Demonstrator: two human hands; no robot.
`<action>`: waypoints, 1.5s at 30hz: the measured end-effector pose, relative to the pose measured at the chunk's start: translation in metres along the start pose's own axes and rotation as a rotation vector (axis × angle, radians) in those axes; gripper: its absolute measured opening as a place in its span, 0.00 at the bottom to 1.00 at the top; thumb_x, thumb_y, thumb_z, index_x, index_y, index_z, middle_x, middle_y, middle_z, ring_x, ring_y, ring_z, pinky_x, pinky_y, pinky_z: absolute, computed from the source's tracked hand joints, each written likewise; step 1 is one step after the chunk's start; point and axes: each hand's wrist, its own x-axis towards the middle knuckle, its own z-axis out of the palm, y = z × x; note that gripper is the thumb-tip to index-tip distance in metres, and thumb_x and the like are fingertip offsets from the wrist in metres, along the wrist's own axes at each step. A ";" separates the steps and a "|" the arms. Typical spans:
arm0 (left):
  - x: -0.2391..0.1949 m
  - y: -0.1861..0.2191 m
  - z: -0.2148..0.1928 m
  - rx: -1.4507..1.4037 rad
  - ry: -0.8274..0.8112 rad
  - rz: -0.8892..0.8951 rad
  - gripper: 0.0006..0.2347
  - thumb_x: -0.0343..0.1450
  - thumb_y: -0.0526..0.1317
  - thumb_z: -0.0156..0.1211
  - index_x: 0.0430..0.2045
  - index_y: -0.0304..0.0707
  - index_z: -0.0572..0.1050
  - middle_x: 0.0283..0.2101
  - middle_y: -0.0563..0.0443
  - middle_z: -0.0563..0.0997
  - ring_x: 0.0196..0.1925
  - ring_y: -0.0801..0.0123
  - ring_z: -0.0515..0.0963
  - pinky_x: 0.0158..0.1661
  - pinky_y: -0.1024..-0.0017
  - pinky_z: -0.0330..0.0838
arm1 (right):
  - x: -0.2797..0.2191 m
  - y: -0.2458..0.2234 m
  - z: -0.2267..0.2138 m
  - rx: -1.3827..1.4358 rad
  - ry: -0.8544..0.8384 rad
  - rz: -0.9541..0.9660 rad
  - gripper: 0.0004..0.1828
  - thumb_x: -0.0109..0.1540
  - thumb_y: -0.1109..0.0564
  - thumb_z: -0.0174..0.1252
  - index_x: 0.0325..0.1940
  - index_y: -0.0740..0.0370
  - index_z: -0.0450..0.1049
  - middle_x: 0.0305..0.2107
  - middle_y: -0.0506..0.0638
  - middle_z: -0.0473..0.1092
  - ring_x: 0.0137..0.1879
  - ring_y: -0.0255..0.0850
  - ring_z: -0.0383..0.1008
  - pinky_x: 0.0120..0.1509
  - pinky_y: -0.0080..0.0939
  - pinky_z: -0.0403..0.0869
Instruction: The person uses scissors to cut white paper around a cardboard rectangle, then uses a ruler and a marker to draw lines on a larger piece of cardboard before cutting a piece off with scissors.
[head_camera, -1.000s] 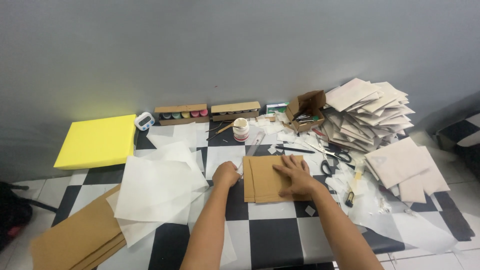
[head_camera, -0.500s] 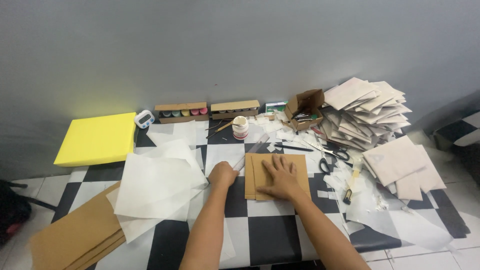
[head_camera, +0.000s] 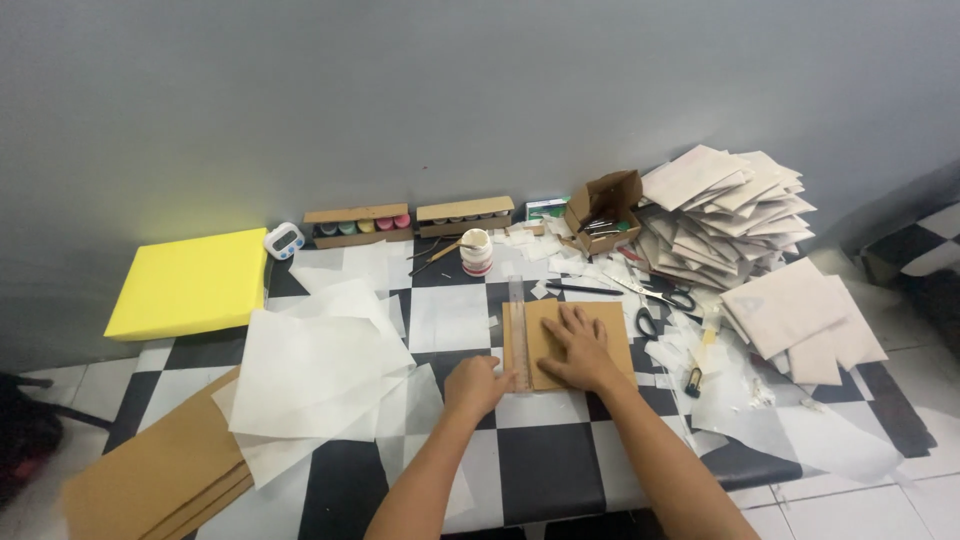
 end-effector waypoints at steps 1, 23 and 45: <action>-0.005 0.008 -0.007 0.280 0.028 0.043 0.18 0.72 0.43 0.55 0.54 0.38 0.77 0.48 0.41 0.84 0.49 0.50 0.84 0.46 0.58 0.79 | -0.001 0.000 0.000 -0.018 0.004 -0.008 0.44 0.58 0.28 0.57 0.76 0.34 0.55 0.78 0.44 0.42 0.82 0.48 0.34 0.82 0.60 0.36; 0.053 -0.008 0.005 0.451 -0.225 0.285 0.40 0.66 0.61 0.60 0.74 0.54 0.52 0.79 0.57 0.45 0.80 0.64 0.39 0.76 0.56 0.26 | -0.034 -0.025 -0.016 -0.048 0.006 0.142 0.37 0.69 0.31 0.35 0.80 0.44 0.46 0.77 0.48 0.40 0.82 0.50 0.33 0.79 0.68 0.35; 0.092 -0.041 0.031 0.051 0.157 0.050 0.21 0.72 0.43 0.60 0.61 0.44 0.72 0.53 0.52 0.78 0.60 0.61 0.77 0.58 0.64 0.73 | -0.029 0.005 -0.017 0.114 -0.122 0.053 0.60 0.49 0.26 0.70 0.79 0.33 0.50 0.78 0.49 0.36 0.82 0.55 0.25 0.81 0.63 0.28</action>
